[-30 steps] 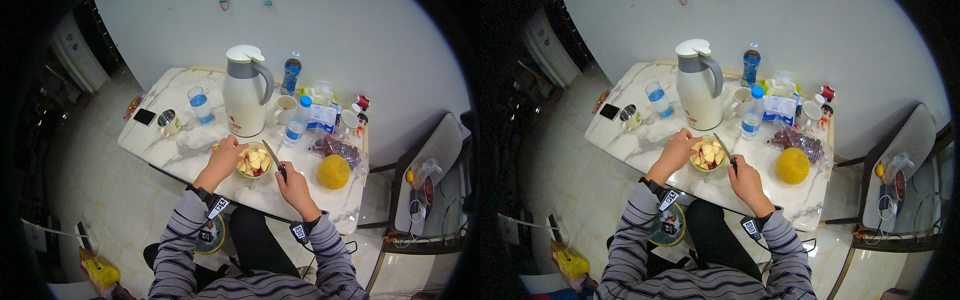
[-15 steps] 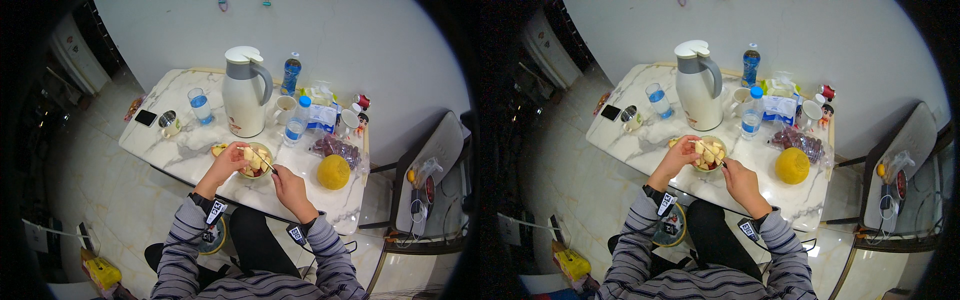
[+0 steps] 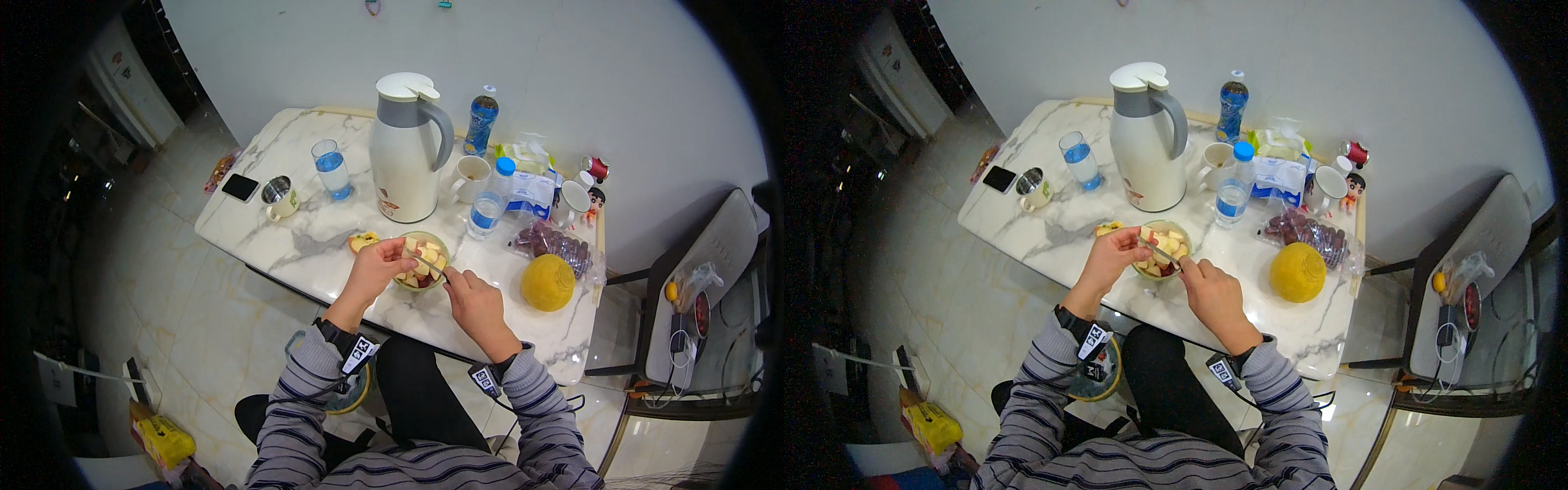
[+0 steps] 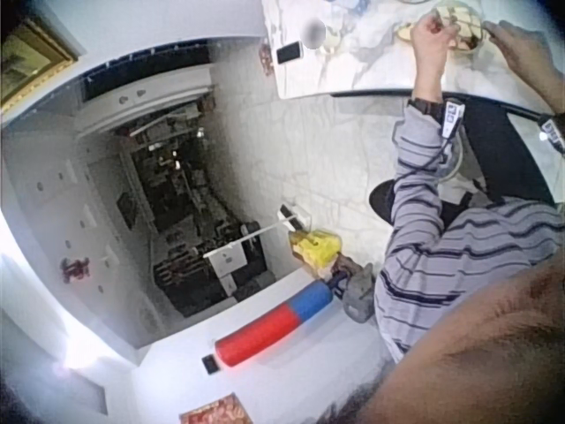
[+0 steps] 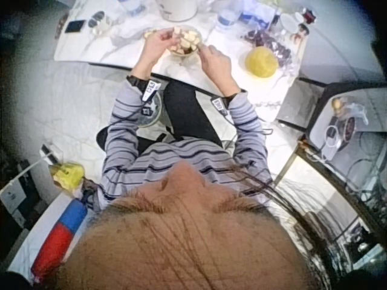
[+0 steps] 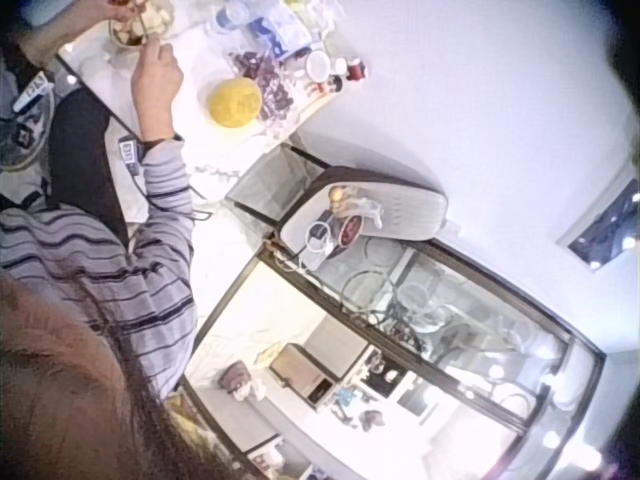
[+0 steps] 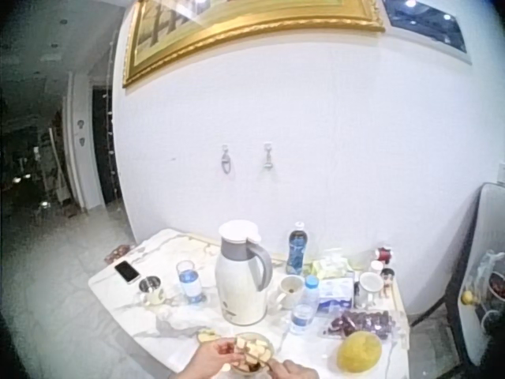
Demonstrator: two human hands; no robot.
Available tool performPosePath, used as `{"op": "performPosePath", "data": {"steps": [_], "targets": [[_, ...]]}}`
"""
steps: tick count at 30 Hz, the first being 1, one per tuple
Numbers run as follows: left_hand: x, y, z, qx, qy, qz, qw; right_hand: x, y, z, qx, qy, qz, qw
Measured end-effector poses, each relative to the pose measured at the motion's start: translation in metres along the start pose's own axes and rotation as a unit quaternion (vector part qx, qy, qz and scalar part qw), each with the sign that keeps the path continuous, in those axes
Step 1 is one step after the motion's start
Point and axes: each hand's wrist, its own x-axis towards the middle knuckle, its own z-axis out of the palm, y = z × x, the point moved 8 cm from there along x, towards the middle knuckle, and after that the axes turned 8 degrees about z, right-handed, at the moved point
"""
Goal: The person cuts an apple into small pieces using a knife and places them into a bowl. After finishing, they move to the kitchen sink, rinse the knife, and place it on a cutting board.
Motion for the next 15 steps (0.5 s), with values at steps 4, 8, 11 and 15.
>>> {"op": "performPosePath", "data": {"steps": [4, 8, 11, 15], "targets": [[-0.002, 0.005, -0.002, 0.088, 0.005, 0.005, 0.996, -0.001, -0.001, 0.002, 0.008, 0.003, -0.011, 1.0], [-0.006, 0.003, 0.008, -0.003, -0.07, -0.053, 0.996, 0.001, -0.001, 0.005, 0.015, 0.014, -0.028, 0.999], [-0.009, -0.008, 0.009, -0.089, -0.055, -0.113, 0.988, 0.004, 0.0, 0.009, 0.023, 0.011, -0.036, 0.999], [-0.001, -0.003, 0.003, 0.025, -0.049, -0.023, 0.998, 0.007, 0.002, 0.014, 0.011, 0.011, -0.035, 0.999]]}}
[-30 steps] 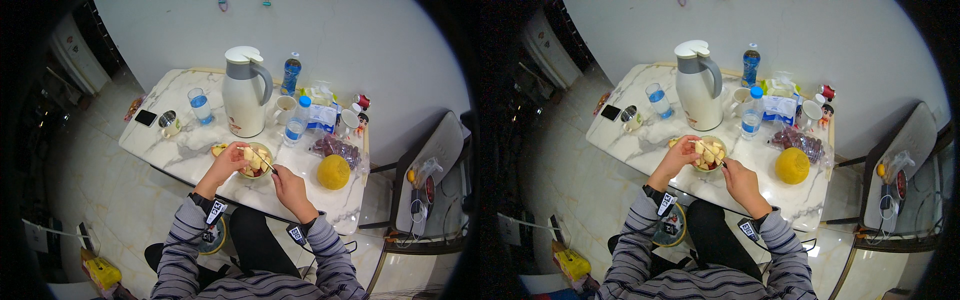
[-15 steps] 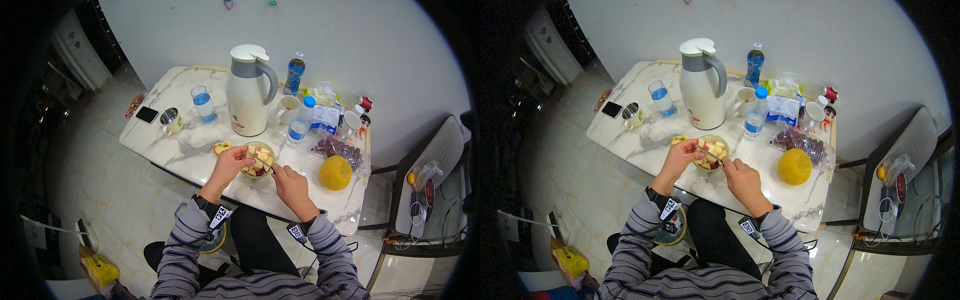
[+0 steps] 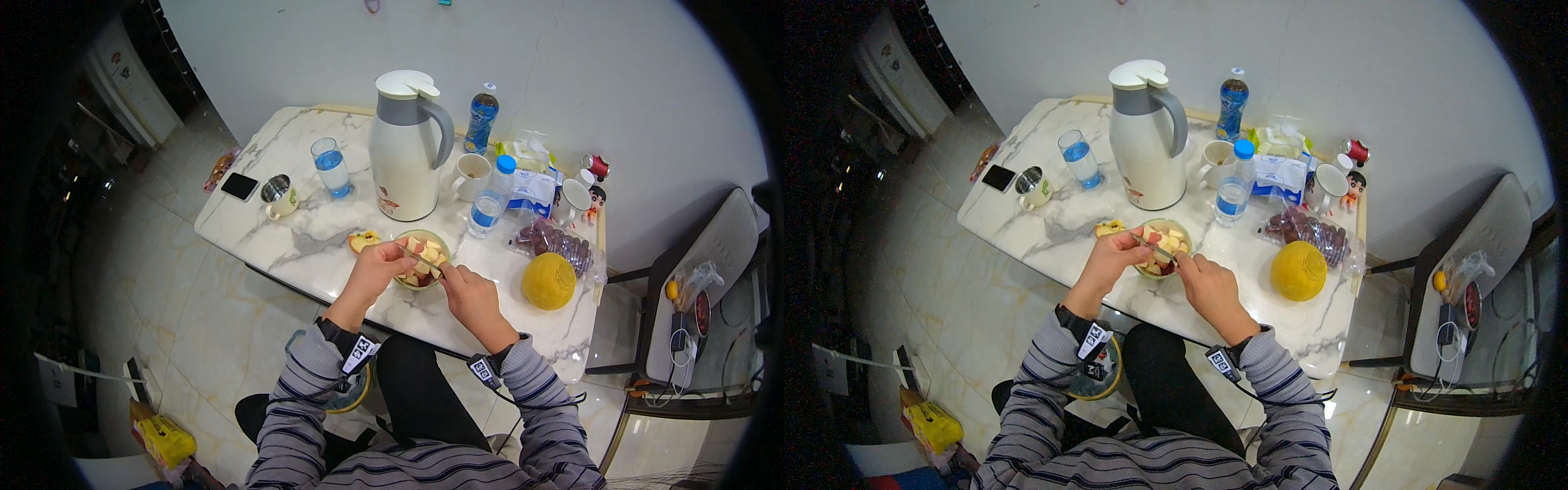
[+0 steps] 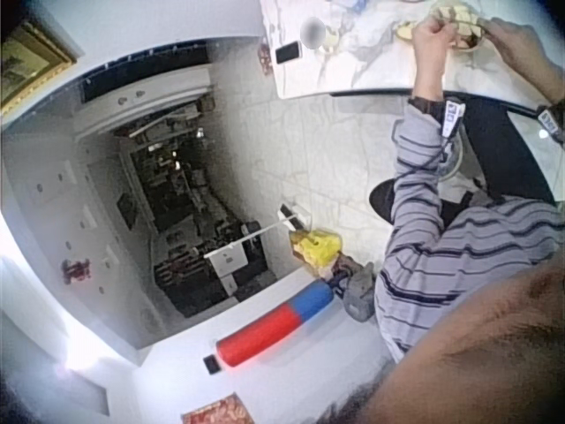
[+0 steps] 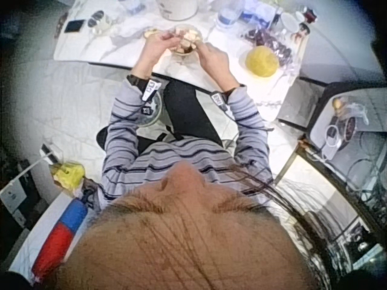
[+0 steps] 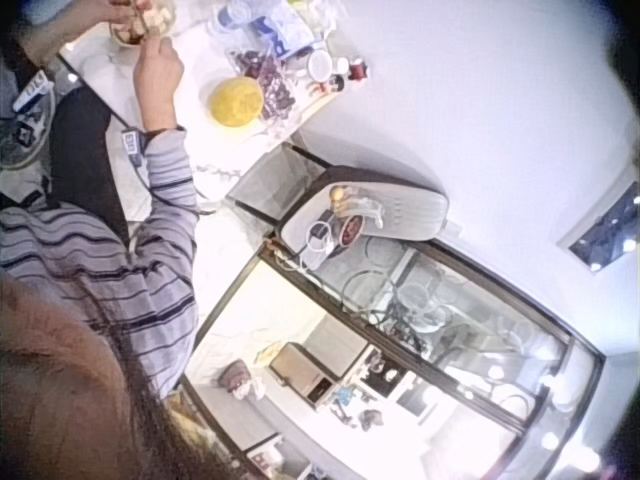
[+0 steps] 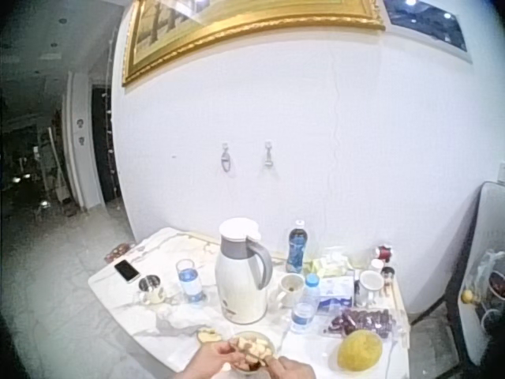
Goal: The person cuts an apple into small pieces using a knife and places them into a bowl. After finishing, they move to the kitchen sink, rinse the knife, and place it on a cutting board.
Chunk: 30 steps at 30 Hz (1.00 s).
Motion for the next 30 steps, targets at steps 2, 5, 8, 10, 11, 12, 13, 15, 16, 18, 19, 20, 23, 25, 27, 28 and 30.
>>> {"op": "performPosePath", "data": {"steps": [2, 5, 8, 10, 11, 12, 13, 15, 16, 18, 19, 20, 23, 25, 27, 28, 30], "targets": [[0.0, 0.0, -0.001, 0.03, -0.007, 0.008, 0.999, 0.0, 0.001, 0.003, -0.009, -0.006, 0.011, 1.0], [-0.005, -0.009, 0.002, -0.057, -0.031, -0.069, 0.996, -0.002, 0.003, 0.006, 0.004, -0.025, 0.015, 1.0], [-0.008, -0.01, 0.004, -0.12, -0.046, -0.117, 0.985, -0.004, 0.002, 0.007, 0.053, -0.033, 0.013, 0.998], [-0.009, -0.01, 0.002, -0.104, -0.045, -0.121, 0.986, -0.003, 0.004, 0.009, 0.082, -0.045, 0.027, 0.995], [-0.008, -0.008, 0.002, -0.098, -0.047, -0.101, 0.989, -0.003, 0.005, 0.01, 0.1, -0.046, 0.032, 0.993], [-0.007, -0.007, 0.002, -0.089, -0.044, -0.086, 0.991, -0.002, 0.006, 0.011, 0.111, -0.057, 0.042, 0.991], [-0.006, -0.006, 0.001, -0.08, -0.04, -0.07, 0.994, -0.002, 0.008, 0.012, 0.126, -0.062, 0.049, 0.989], [-0.006, -0.011, -0.001, -0.086, -0.026, -0.082, 0.993, -0.001, 0.011, 0.016, 0.149, -0.082, 0.069, 0.983], [-0.006, -0.012, -0.002, -0.096, -0.021, -0.078, 0.992, 0.0, 0.013, 0.018, 0.156, -0.096, 0.081, 0.98], [-0.001, -0.007, -0.004, -0.048, -0.01, -0.025, 0.998, 0.002, 0.019, 0.021, 0.181, -0.113, 0.108, 0.971], [0.0, -0.006, -0.005, -0.022, 0.001, -0.011, 1.0, 0.003, 0.021, 0.022, 0.199, -0.116, 0.123, 0.965], [0.001, -0.002, -0.006, 0.062, 0.001, 0.014, 0.998, 0.003, 0.023, 0.023, 0.217, -0.118, 0.138, 0.959], [0.0, 0.012, -0.007, 0.299, 0.025, 0.076, 0.951, 0.003, 0.033, 0.02, 0.163, -0.108, 0.182, 0.964], [-0.005, 0.029, 0.0, 0.42, 0.045, 0.161, 0.892, 0.003, 0.035, 0.013, 0.165, -0.091, 0.184, 0.965], [-0.006, 0.036, 0.011, 0.476, 0.02, 0.19, 0.858, 0.002, 0.037, 0.009, 0.164, -0.083, 0.189, 0.965], [-0.007, 0.039, 0.016, 0.499, 0.013, 0.215, 0.84, 0.001, 0.038, 0.008, 0.163, -0.083, 0.191, 0.964], [-0.003, 0.038, 0.028, 0.541, -0.014, 0.222, 0.811, 0.0, 0.039, 0.007, 0.16, -0.081, 0.192, 0.965]]}}
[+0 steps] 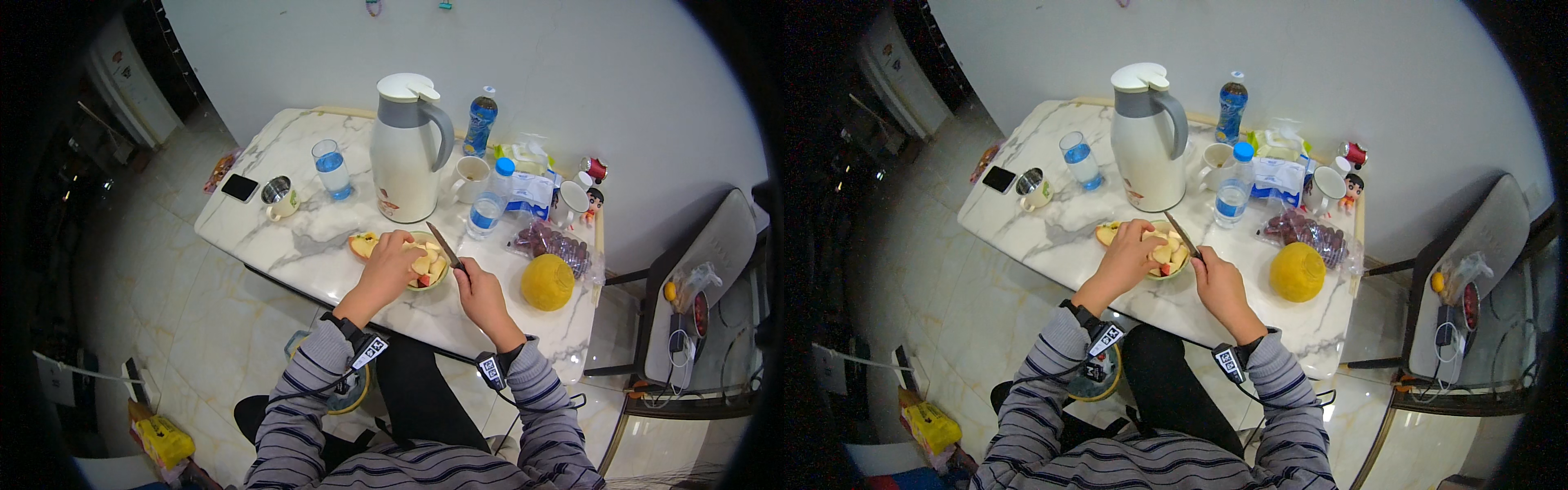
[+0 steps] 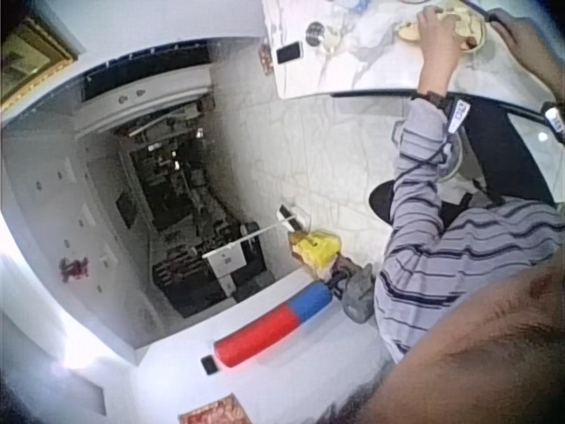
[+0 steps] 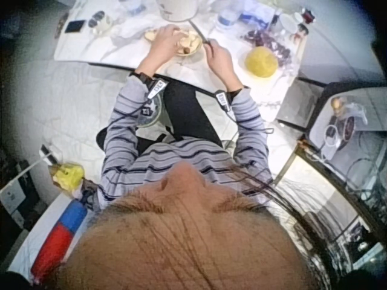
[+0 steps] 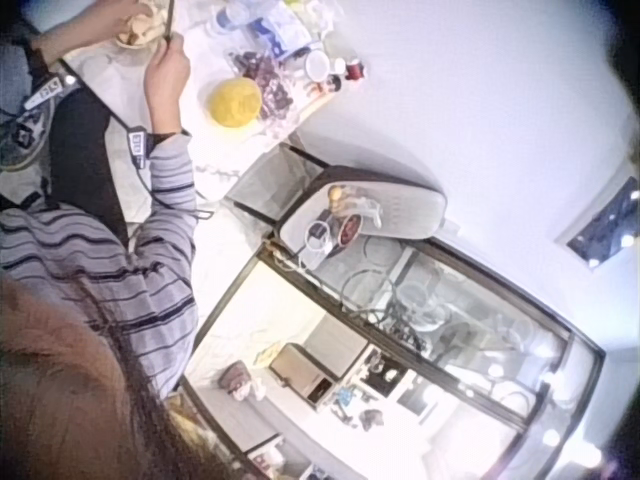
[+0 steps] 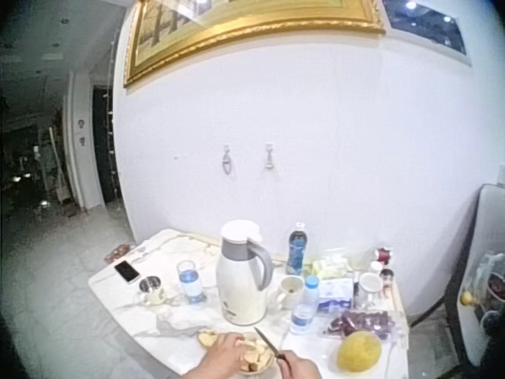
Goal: The person cuts an apple into small pieces using a knife and places them into a bowl. After finishing, they move to the kitchen sink, rinse the knife, and place it on a cutting board.
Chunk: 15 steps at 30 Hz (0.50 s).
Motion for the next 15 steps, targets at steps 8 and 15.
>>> {"op": "performPosePath", "data": {"steps": [8, 15], "targets": [[0.015, 0.014, 0.014, 0.128, -0.034, 0.085, 0.987, -0.005, 0.002, -0.005, -0.005, 0.007, 0.022, 1.0], [0.012, -0.004, 0.003, 0.023, 0.017, -0.016, 0.999, -0.008, 0.0, -0.014, 0.006, 0.022, 0.023, 0.999]]}}
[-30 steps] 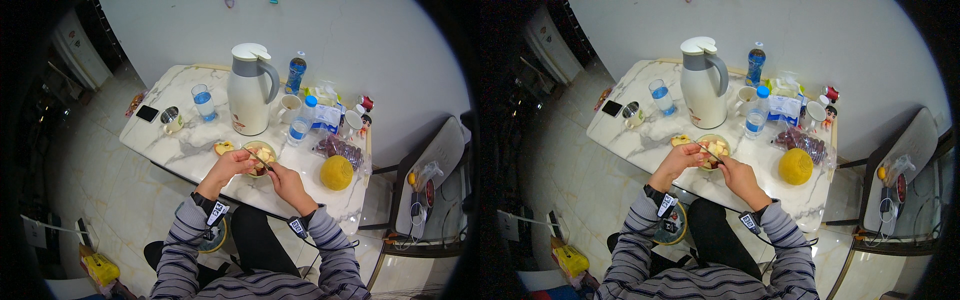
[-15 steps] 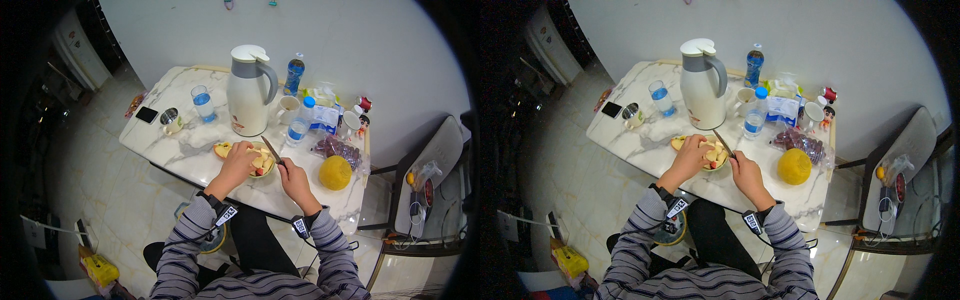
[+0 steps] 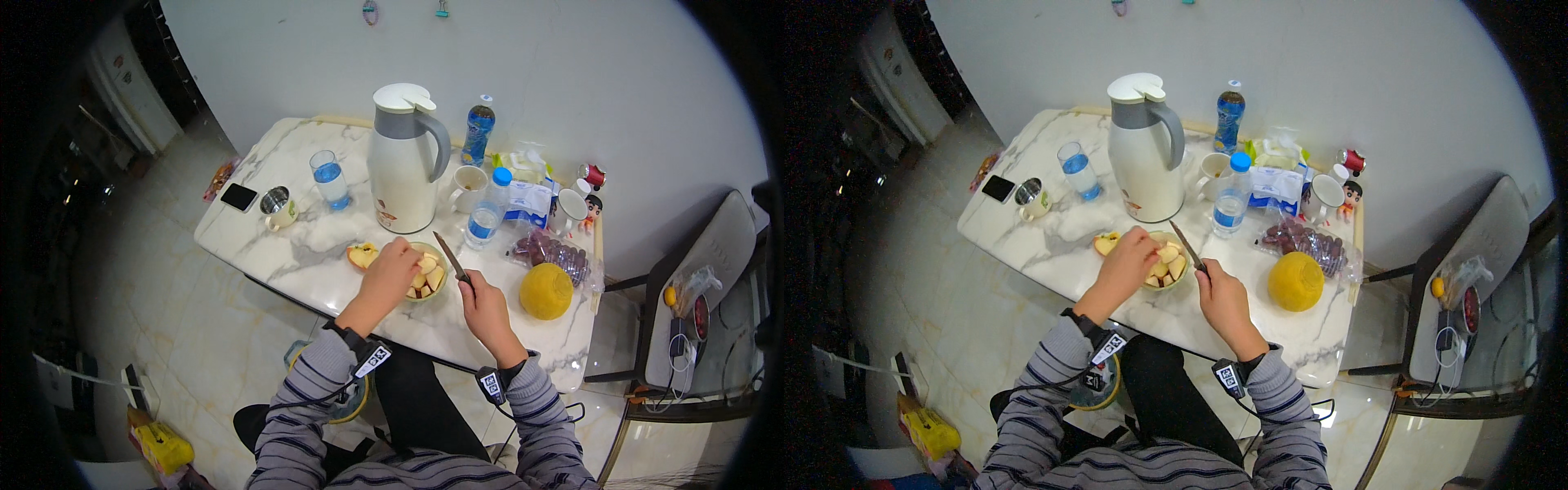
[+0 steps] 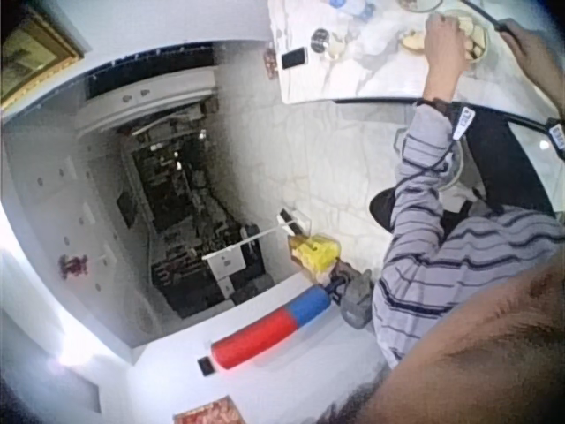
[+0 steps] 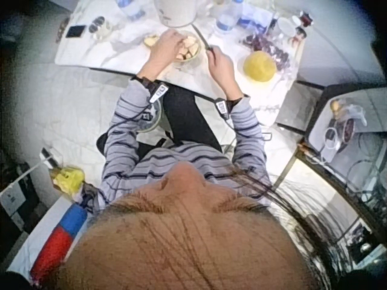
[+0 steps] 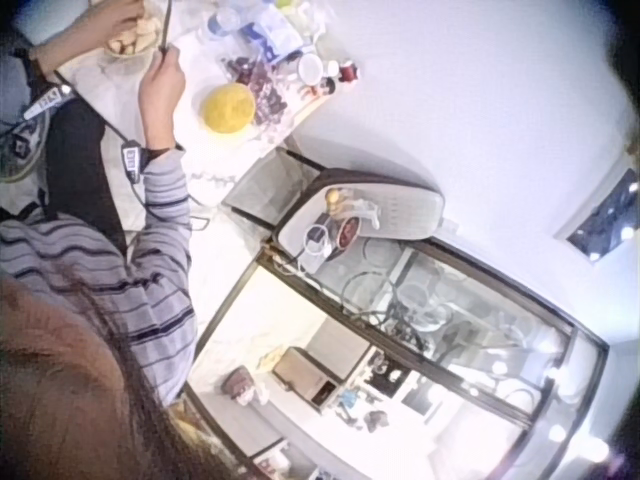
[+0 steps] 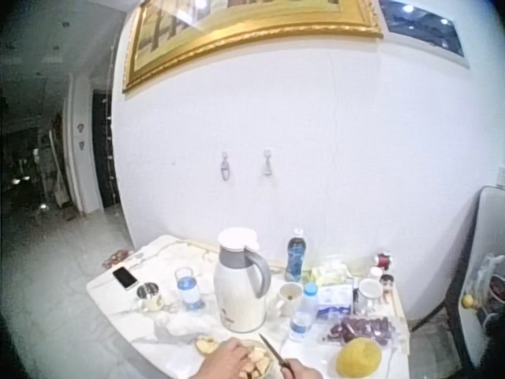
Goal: The person cuts an apple into small pieces using a knife and places them into a bowl. After finishing, they move to the kitchen sink, rinse the knife, and place it on a cutting board.
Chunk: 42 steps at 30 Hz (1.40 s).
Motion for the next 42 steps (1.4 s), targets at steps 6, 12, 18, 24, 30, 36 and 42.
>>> {"op": "performPosePath", "data": {"steps": [6, 12, 18, 24, 30, 36, 42], "targets": [[-0.019, -0.054, 0.013, -0.397, 0.037, -0.237, 0.886, -0.004, -0.005, -0.001, 0.001, 0.002, -0.023, 1.0], [-0.035, -0.05, 0.032, -0.693, 0.102, -0.338, 0.629, -0.016, -0.027, 0.009, -0.032, 0.021, -0.068, 0.997], [-0.034, -0.031, 0.03, -0.79, 0.094, -0.3, 0.526, -0.021, -0.041, 0.014, -0.1, 0.078, -0.131, 0.983], [-0.034, -0.031, 0.025, -0.708, 0.093, -0.301, 0.632, -0.021, -0.045, 0.013, -0.146, 0.091, -0.154, 0.973], [-0.035, -0.034, 0.021, -0.639, 0.084, -0.307, 0.7, -0.022, -0.043, 0.014, -0.163, 0.086, -0.158, 0.97], [-0.035, -0.032, 0.021, -0.611, 0.057, -0.276, 0.739, -0.019, -0.039, 0.018, -0.148, 0.082, -0.18, 0.969], [-0.04, -0.029, 0.029, -0.722, 0.002, -0.322, 0.613, -0.015, -0.032, 0.024, -0.105, 0.066, -0.195, 0.973]]}}
